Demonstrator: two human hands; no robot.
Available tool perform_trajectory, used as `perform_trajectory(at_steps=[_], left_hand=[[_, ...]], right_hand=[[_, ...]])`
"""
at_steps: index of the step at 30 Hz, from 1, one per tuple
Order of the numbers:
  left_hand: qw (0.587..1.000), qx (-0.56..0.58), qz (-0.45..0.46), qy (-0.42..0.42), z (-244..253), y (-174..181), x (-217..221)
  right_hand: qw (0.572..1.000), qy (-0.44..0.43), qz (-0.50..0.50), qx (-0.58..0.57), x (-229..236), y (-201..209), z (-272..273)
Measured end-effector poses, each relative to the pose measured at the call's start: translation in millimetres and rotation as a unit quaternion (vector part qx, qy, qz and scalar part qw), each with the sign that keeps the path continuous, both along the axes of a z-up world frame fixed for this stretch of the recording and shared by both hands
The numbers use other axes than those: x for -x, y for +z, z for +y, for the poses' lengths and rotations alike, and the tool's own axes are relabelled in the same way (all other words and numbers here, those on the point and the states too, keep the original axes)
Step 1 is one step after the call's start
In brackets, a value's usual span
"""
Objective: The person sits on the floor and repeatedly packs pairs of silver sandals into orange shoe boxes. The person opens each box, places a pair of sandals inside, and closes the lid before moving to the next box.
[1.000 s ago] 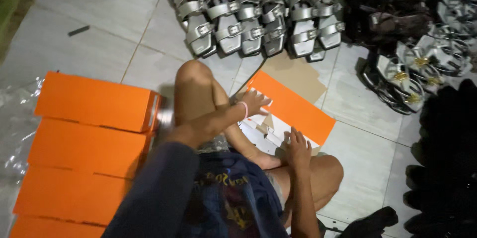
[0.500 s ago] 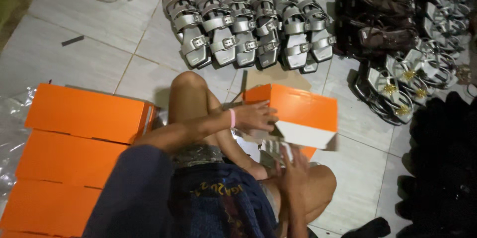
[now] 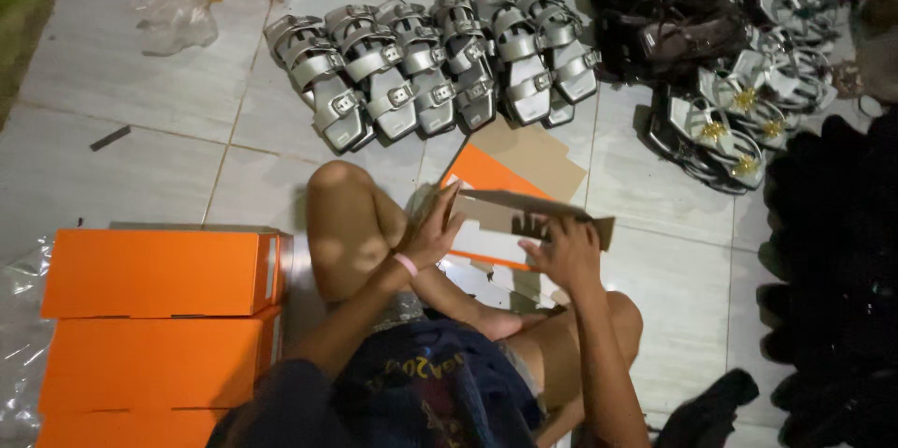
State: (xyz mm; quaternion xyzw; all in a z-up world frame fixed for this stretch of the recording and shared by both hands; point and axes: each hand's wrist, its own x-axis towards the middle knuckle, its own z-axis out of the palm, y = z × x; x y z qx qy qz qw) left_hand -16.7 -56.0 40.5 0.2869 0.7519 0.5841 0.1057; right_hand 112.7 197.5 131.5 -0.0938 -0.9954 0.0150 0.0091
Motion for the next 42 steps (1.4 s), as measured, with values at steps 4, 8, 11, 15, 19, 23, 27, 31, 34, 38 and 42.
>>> perform_trajectory(at_steps=[4,8,11,15,19,23,27,31,34,38,42], left_hand=[[0.938,0.234,0.252,-0.027,13,9,-3],[0.936,0.214,0.272,-0.059,27,22,8],[0.938,0.217,0.259,-0.079,32,28,14],[0.941,0.229,0.240,-0.072,35,32,15],[0.961,0.174,0.212,-0.044,37,32,13],[0.978,0.043,0.203,-0.006,33,34,18],[0.954,0.057,0.293,-0.010,20,34,18],[0.942,0.120,0.313,-0.027,29,28,22],[0.953,0.194,0.232,-0.029,45,18,20],[0.941,0.206,0.269,-0.006,57,13,18],[0.973,0.122,0.194,-0.007,50,22,16]], right_hand=[[0.994,0.004,0.081,0.078,0,-27,-2],[0.972,-0.014,0.231,0.038,-26,-57,-6],[0.913,-0.042,0.395,0.089,-40,-67,-3],[0.866,-0.178,0.369,0.286,-46,-54,-4],[0.940,0.005,0.275,0.203,-49,-29,-7],[0.968,0.033,0.196,0.150,-41,-27,6],[0.939,-0.056,0.177,0.289,-41,-46,26],[0.920,-0.089,0.298,0.237,-34,-51,47],[0.922,-0.137,0.163,0.322,-27,-44,46],[0.955,-0.143,0.111,0.234,-13,-34,40],[0.950,-0.110,0.118,0.266,-19,-41,39]])
